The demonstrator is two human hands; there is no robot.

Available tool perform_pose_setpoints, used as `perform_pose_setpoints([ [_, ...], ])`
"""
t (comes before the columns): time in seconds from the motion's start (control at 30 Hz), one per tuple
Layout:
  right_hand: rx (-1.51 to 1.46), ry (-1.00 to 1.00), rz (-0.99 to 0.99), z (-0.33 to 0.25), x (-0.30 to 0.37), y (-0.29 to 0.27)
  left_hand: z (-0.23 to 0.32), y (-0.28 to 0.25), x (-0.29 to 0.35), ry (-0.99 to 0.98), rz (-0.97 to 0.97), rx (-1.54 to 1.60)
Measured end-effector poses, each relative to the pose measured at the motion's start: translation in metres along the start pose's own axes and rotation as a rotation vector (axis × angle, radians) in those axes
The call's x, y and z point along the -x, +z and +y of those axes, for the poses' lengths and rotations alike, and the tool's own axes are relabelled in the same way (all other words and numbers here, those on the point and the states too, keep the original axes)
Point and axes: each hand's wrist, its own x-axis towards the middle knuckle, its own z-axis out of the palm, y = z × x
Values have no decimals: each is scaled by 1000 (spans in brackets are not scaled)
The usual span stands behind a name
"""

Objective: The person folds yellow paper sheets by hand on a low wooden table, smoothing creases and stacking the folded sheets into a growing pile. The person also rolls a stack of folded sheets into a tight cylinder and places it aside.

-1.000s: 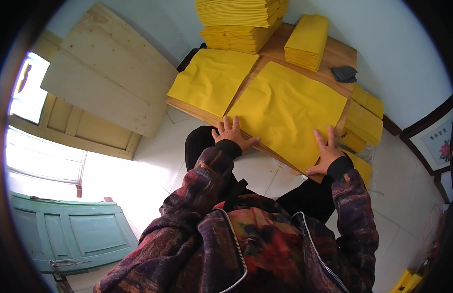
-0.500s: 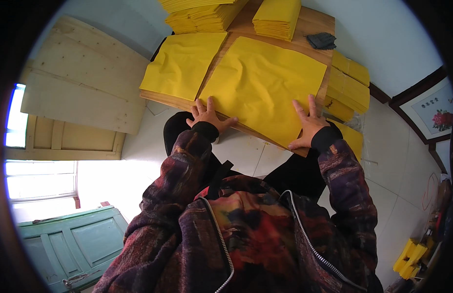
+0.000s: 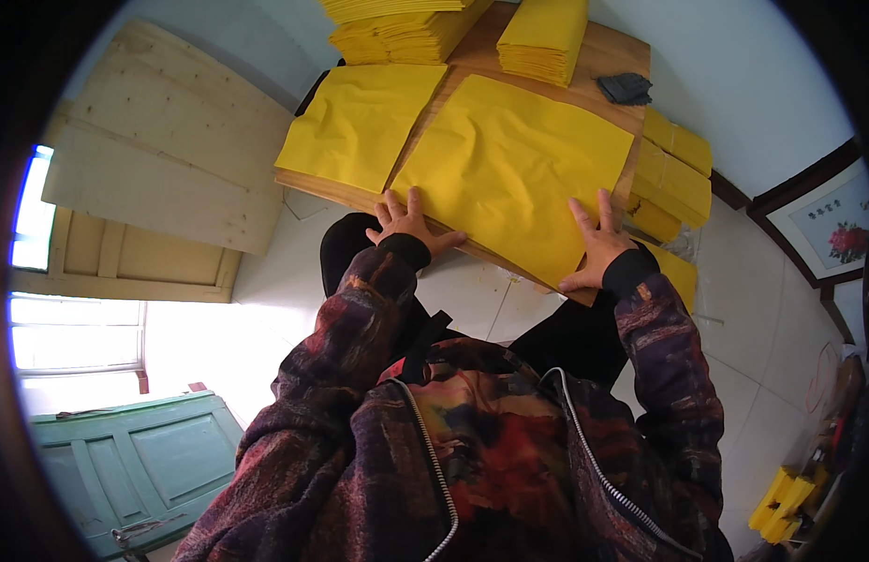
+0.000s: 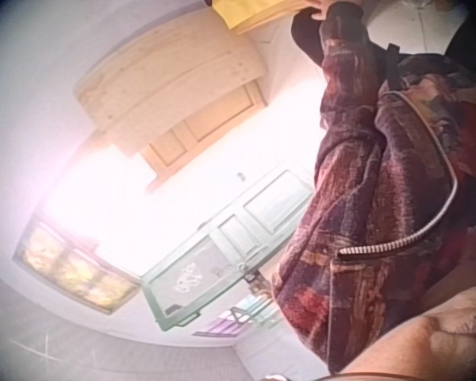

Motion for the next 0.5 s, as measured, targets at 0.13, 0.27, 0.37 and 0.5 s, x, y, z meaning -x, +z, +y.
perform_pose_setpoints([
  [0.13, -16, -24, 34, 3, -3, 6, 0, 0, -1, -23, -9, 8],
  [0.27, 3, -22, 31, 5, -6, 7, 1, 2, -4, -30, -14, -5],
  [0.37, -17, -1, -15, 5, -4, 4, 3, 5, -2, -2, 37, -10],
  [0.5, -7, -25, 31, 2, -1, 3, 0, 3, -1, -5, 17, 31],
])
